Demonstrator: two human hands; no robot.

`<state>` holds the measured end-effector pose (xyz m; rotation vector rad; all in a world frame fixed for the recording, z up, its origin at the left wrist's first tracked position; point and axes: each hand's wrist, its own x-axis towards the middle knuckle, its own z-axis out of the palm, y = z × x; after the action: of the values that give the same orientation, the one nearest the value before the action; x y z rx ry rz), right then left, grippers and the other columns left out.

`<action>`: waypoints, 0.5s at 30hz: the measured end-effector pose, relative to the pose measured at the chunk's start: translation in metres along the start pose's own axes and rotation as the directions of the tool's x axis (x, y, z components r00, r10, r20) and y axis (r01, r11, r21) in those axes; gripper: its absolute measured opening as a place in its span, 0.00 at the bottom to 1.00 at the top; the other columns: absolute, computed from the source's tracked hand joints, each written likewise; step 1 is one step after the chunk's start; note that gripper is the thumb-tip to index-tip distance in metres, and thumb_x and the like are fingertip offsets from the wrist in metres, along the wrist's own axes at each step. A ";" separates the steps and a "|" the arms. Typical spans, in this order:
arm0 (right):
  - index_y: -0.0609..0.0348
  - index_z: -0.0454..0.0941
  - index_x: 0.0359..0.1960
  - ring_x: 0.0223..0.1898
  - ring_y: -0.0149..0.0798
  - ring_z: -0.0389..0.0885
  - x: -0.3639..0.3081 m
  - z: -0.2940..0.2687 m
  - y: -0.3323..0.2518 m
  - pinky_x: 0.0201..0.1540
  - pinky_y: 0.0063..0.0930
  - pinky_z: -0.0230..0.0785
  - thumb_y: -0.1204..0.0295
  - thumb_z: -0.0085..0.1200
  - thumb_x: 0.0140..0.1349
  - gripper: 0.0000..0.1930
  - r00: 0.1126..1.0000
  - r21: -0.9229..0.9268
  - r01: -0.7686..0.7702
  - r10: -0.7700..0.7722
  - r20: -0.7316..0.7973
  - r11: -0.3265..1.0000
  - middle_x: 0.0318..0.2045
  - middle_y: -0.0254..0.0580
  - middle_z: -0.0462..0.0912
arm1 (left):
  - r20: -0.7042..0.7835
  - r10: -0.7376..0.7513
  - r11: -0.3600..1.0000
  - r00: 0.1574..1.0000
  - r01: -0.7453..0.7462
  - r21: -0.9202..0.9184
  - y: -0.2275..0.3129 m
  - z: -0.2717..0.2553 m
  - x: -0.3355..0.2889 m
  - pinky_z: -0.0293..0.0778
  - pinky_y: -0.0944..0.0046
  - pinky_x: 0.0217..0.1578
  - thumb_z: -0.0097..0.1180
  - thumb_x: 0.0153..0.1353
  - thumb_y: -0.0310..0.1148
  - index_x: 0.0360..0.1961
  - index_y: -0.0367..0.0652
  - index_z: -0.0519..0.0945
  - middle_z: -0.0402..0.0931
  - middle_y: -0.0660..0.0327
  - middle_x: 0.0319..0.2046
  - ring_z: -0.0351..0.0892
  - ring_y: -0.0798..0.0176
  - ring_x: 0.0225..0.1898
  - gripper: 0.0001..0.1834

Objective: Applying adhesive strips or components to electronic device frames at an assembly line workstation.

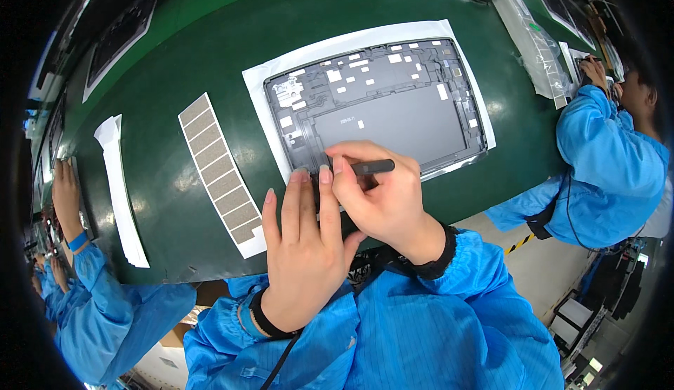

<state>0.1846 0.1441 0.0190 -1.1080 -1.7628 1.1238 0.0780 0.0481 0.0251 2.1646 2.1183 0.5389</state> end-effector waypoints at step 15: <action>0.69 0.78 0.37 0.24 0.26 0.78 -0.032 -0.001 -0.022 0.27 0.19 0.72 0.77 0.54 0.66 0.05 0.993 0.345 -0.041 0.000 0.120 0.938 0.27 0.44 0.82 | -0.071 0.088 0.970 0.994 -0.102 -0.220 -0.048 -0.008 -0.071 0.63 0.47 0.63 0.64 0.51 0.32 0.56 0.35 0.76 0.76 0.50 0.56 0.74 0.47 0.59 0.29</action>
<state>0.1905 0.1093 0.0358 -0.8601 -1.5613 1.4735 0.0308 -0.0203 0.0048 2.1561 1.8834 0.8182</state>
